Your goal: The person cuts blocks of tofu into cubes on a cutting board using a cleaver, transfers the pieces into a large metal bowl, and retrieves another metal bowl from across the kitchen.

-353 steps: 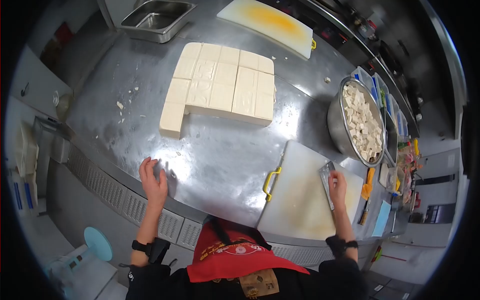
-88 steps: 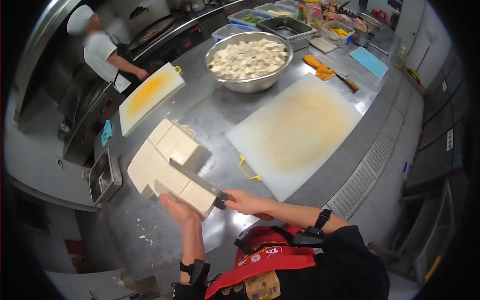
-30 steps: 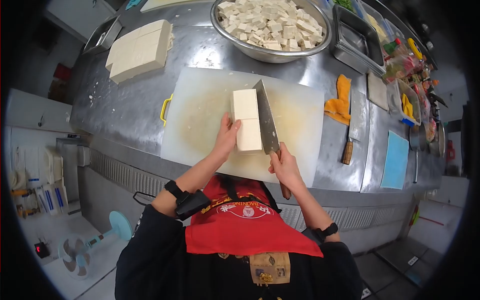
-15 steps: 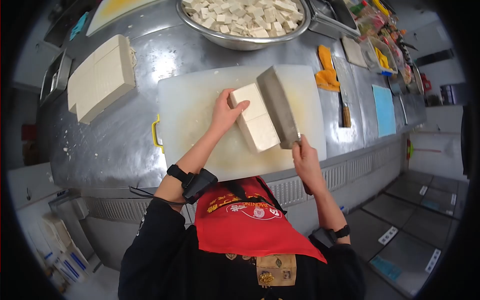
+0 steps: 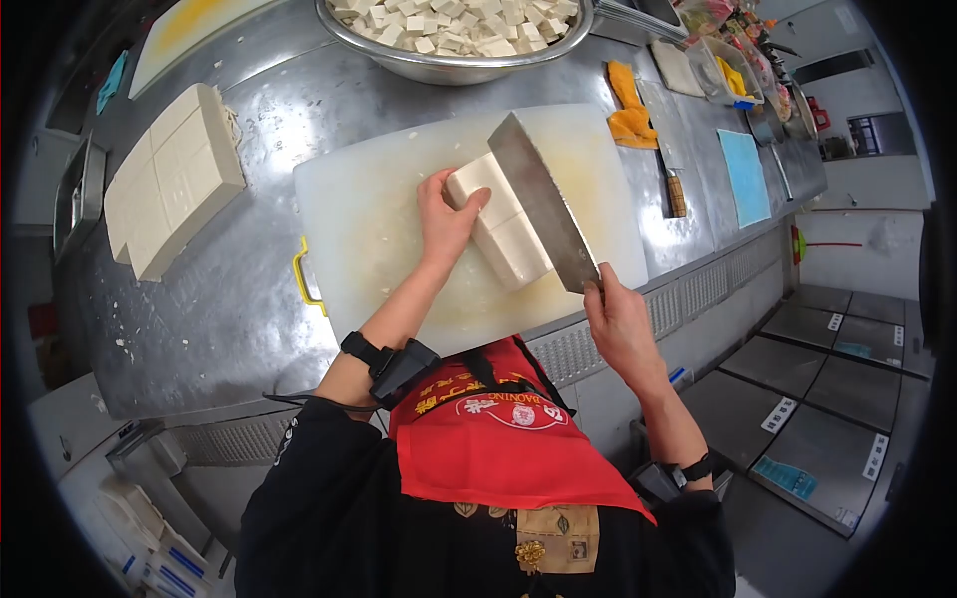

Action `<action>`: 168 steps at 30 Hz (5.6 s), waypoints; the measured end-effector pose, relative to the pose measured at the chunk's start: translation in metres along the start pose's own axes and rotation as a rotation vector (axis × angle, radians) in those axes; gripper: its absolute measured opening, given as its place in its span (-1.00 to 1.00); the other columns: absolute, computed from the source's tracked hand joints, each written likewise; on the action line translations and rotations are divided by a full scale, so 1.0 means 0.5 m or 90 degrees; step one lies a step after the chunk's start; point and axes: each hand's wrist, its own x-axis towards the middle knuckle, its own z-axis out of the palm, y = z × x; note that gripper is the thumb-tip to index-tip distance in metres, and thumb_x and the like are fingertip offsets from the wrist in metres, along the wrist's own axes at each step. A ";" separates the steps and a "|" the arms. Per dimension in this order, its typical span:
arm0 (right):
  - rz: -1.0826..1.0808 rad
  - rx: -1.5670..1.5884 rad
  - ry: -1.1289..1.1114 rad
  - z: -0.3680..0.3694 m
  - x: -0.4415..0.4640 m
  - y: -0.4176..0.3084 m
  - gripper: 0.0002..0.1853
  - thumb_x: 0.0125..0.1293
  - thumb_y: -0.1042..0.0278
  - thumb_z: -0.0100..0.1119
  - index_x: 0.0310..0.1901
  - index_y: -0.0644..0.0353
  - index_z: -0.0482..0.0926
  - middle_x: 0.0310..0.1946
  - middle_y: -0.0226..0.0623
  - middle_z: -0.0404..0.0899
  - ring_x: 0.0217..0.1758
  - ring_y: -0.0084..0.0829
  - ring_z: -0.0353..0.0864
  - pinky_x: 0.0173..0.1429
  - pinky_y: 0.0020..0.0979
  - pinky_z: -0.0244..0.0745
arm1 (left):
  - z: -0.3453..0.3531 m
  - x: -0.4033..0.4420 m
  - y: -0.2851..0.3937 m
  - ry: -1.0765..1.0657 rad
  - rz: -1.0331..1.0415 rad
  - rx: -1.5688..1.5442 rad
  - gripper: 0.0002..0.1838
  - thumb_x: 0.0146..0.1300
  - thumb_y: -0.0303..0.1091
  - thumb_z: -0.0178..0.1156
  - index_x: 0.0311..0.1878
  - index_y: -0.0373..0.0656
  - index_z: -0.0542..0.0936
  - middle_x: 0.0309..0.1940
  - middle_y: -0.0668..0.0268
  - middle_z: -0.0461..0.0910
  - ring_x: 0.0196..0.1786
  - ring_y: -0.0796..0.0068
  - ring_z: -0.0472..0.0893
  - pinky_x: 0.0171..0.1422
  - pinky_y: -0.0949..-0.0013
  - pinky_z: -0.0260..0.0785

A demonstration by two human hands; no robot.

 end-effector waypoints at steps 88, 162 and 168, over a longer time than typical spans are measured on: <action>-0.094 0.062 -0.017 0.024 -0.020 0.029 -0.88 0.29 0.51 -0.03 -0.22 0.35 0.28 -0.53 0.21 0.47 -0.39 0.24 0.47 -0.33 0.07 0.32 | -0.083 -0.024 0.044 -0.247 0.595 0.416 -0.63 0.00 -0.17 0.33 -0.07 0.03 0.58 0.03 0.26 0.42 0.27 0.15 0.32 0.23 0.14 0.27; -0.083 0.087 -0.042 0.182 0.015 0.081 -0.85 0.30 0.47 -0.02 -0.21 0.37 0.29 -0.54 0.26 0.50 -0.41 0.27 0.51 -0.33 0.12 0.37 | 0.026 -0.133 0.008 -0.044 0.249 0.135 -0.35 0.34 -0.39 -0.04 0.46 -0.22 0.01 0.46 -0.06 -0.12 0.49 -0.06 -0.01 0.53 0.13 -0.11; -0.094 0.119 -0.012 0.162 0.002 0.062 -0.83 0.31 0.49 0.01 -0.14 0.37 0.33 -0.53 0.15 0.53 -0.44 0.18 0.53 -0.39 -0.01 0.35 | 0.058 -0.136 -0.001 -0.013 0.248 0.141 -0.38 0.39 -0.45 -0.18 0.49 -0.26 -0.06 0.50 -0.06 -0.22 0.53 -0.05 -0.12 0.54 0.16 -0.16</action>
